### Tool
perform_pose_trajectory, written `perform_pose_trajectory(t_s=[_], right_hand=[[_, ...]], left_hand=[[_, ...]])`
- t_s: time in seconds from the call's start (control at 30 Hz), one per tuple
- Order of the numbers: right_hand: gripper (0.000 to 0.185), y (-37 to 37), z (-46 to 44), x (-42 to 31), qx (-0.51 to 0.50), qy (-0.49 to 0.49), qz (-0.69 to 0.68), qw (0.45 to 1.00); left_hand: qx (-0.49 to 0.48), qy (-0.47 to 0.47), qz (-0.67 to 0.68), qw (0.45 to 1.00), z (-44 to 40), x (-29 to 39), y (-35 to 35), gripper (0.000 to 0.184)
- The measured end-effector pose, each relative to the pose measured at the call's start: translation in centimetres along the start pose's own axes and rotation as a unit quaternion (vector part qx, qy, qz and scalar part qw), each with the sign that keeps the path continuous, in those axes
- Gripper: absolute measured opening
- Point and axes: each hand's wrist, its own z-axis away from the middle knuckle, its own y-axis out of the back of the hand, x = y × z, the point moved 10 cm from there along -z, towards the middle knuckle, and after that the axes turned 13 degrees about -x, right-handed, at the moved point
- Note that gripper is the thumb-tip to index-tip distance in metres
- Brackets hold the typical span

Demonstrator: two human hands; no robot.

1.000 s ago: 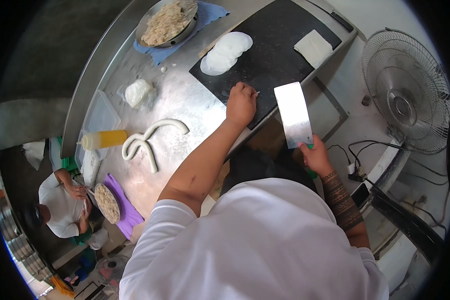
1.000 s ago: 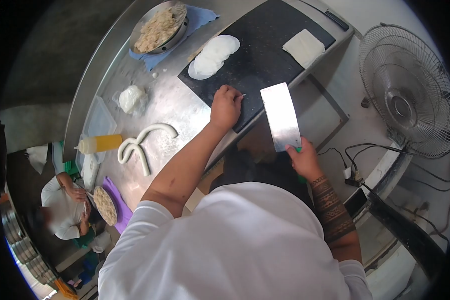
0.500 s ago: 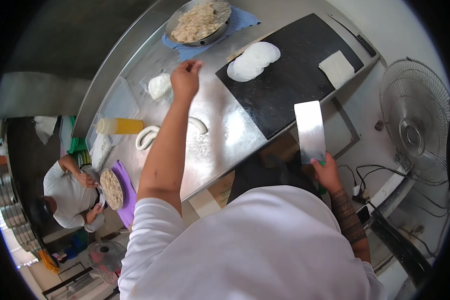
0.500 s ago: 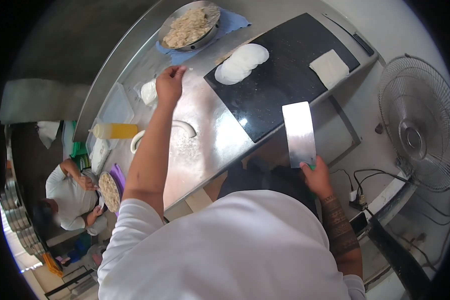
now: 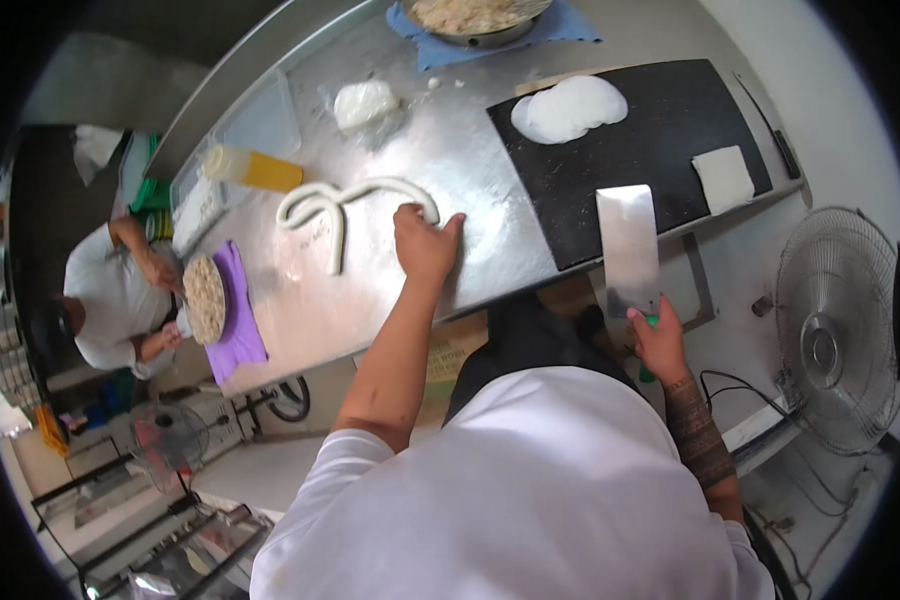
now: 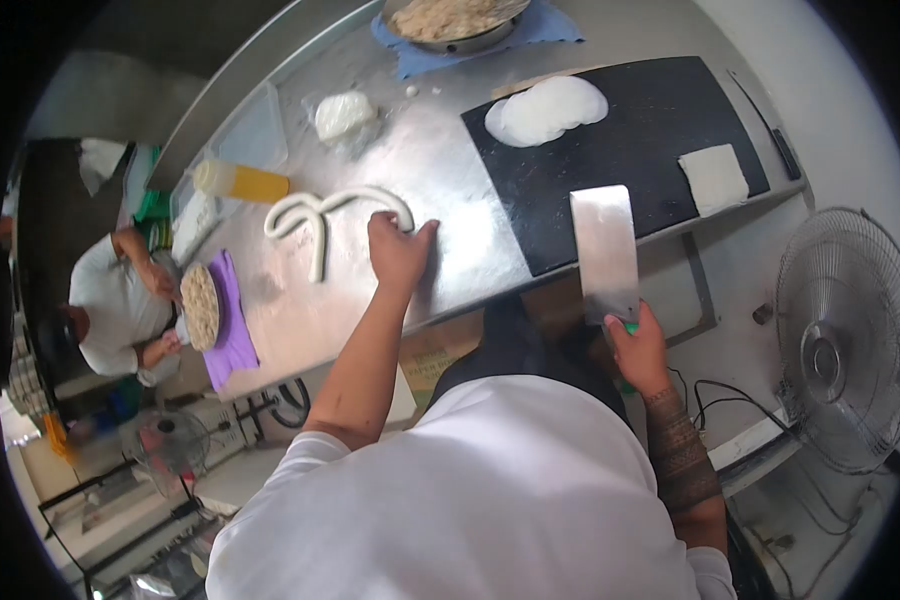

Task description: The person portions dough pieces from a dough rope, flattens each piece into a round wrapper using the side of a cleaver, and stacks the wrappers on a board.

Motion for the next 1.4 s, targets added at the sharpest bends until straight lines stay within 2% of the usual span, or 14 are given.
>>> perform_pose_trajectory(t_s=[0.07, 0.17, 0.27, 0.37, 0.57, 0.77, 0.87, 0.93, 1.07, 1.13, 1.2, 1.27, 1.37, 1.4], right_hand=[[0.032, -1.8, -1.3, -2.6, -0.043, 0.006, 0.052, 0.998], [0.034, -6.4, -3.0, -10.1, -0.075, 0.281, 0.223, 0.93], [0.028, -11.1, -6.0, -13.5, -0.136, 0.229, 0.359, 0.894], [0.021, -16.9, -7.8, -18.2, -0.17, 0.245, 0.519, 0.801], [0.019, -23.7, -8.5, -23.2, -0.211, 0.317, 0.629, 0.678], [0.016, -24.2, -11.4, -20.4, -0.226, 0.29, 0.63, 0.684], [0.016, -22.1, -9.5, -21.2, -0.219, 0.237, 0.573, 0.753], [0.021, -18.0, -7.3, -20.4, -0.169, 0.266, 0.45, 0.835], [0.03, -6.3, -3.5, -13.1, -0.001, 0.193, 0.227, 0.954], [0.03, -1.8, -2.9, -6.2, 0.025, 0.059, 0.086, 0.994], [0.028, 0.5, -1.4, -0.3, 0.073, -0.019, -0.068, 0.995], [0.03, 2.0, -0.4, 3.4, 0.092, -0.035, -0.089, 0.991], [0.034, 2.5, 1.4, 5.9, 0.101, -0.054, -0.1, 0.988], [0.035, 2.8, 1.9, 6.2, 0.093, -0.064, -0.095, 0.989]], left_hand=[[0.003, 0.003, 0.048, 0.999, -0.8, -1.6, -0.4, 0.043], [-0.004, 0.052, 0.111, 0.992, 0.3, -3.5, 1.0, 0.037], [0.015, 0.002, 0.083, 0.996, 1.1, -5.4, 2.3, 0.029], [0.024, -0.051, 0.08, 0.995, 1.6, -5.4, 2.8, 0.028], [0.047, -0.046, 0.099, 0.993, 1.7, -5.5, 2.9, 0.026], [0.04, -0.027, 0.099, 0.994, 1.7, -5.6, 3.1, 0.024], [0.05, -0.042, 0.131, 0.989, 1.3, -5.9, 4.2, 0.025], [0.023, -0.07, 0.137, 0.988, 1.3, -4.7, 5.2, 0.024], [-0.113, -0.161, 0.147, 0.969, 1.7, 2.5, 2.4, 0.026], [-0.183, -0.282, 0.155, 0.929, 2.7, 9.2, -1.1, 0.023], [-0.241, -0.386, 0.152, 0.878, 4.0, 15.5, -4.7, 0.019], [-0.302, -0.425, 0.127, 0.844, 4.9, 19.9, -8.6, 0.015], [-0.287, -0.562, 0.008, 0.776, 6.0, 21.3, -13.0, 0.016], [-0.301, -0.557, -0.048, 0.772, 6.2, 21.5, -13.2, 0.016]])
